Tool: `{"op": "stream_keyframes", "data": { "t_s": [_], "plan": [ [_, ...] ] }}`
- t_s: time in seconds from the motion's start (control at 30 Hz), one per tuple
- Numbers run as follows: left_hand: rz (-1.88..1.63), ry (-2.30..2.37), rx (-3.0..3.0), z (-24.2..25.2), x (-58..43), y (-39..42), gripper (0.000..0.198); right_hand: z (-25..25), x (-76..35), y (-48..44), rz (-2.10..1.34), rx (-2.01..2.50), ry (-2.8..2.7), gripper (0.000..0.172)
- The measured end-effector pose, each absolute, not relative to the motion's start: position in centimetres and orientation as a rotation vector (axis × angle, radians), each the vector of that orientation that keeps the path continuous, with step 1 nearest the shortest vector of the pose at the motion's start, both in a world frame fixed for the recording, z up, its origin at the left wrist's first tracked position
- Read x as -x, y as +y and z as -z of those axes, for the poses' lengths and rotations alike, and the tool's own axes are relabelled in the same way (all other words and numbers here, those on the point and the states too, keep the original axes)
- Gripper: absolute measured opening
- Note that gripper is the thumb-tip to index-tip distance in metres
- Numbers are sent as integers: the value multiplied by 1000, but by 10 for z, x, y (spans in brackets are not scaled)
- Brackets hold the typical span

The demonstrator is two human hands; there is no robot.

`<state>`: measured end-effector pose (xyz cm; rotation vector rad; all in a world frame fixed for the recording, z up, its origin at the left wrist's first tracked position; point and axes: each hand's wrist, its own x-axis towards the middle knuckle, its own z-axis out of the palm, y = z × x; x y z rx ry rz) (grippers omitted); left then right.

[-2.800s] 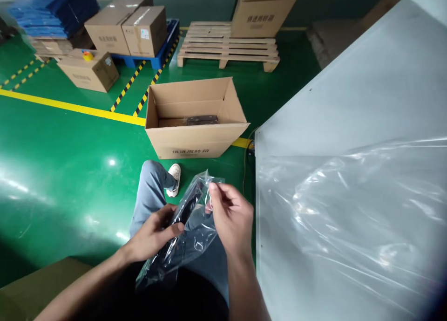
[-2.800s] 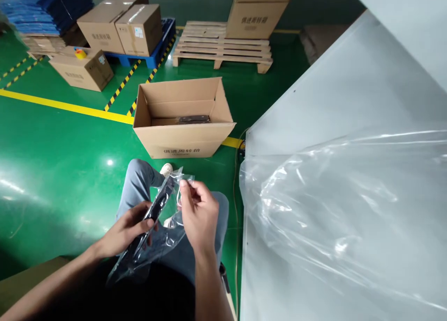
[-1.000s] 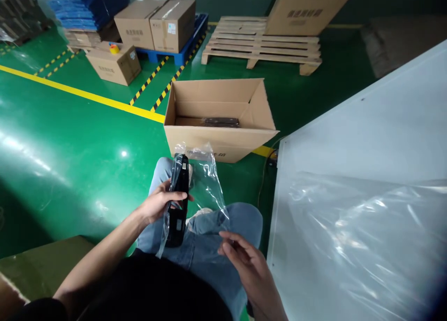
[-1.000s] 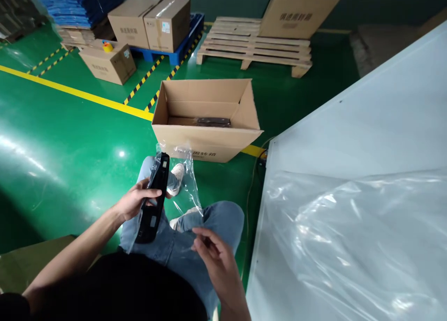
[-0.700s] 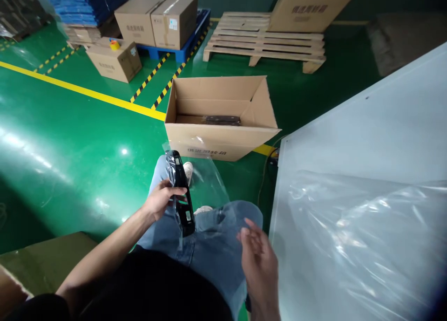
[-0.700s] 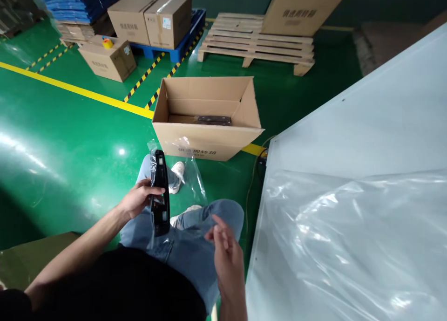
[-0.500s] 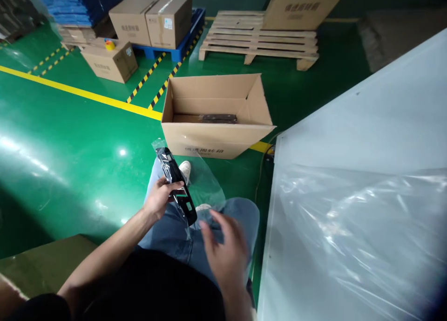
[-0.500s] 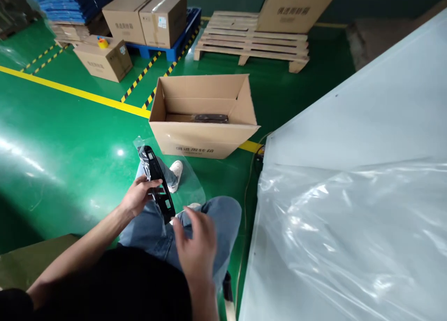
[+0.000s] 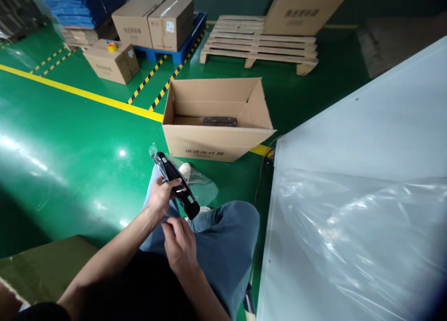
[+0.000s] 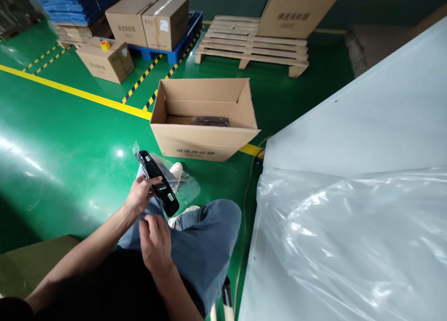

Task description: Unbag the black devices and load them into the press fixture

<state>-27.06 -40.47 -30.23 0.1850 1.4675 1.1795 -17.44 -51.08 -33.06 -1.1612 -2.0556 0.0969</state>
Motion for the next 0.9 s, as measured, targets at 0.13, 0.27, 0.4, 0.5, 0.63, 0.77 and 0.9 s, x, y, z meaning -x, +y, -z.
{"op": "stream_keyframes", "data": {
  "t_s": [0.13,0.27,0.4,0.5,0.63,0.77,0.9],
  "plan": [
    [-1177,1452,-220,292,272,-404,63,323,166,-497,168,1464,-1855,21],
    [-1176,1445,-187,291,266,-411,57,322,157,-485,109,1422,-1914,14],
    [-1198,1433,-155,301,260,-412,59,329,162,-491,26,1269,-2047,19],
    [-1205,1438,-195,308,258,-411,61,335,166,-499,35,1294,-2161,20],
    [-1123,1431,-260,309,264,-411,65,331,158,-498,-66,1244,-2216,19],
    [-1135,1396,-379,304,268,-413,62,308,149,-473,-215,1288,-1910,17],
    [-1172,1419,-545,304,261,-420,46,286,166,-432,-65,1436,-1830,31]
  ]
}}
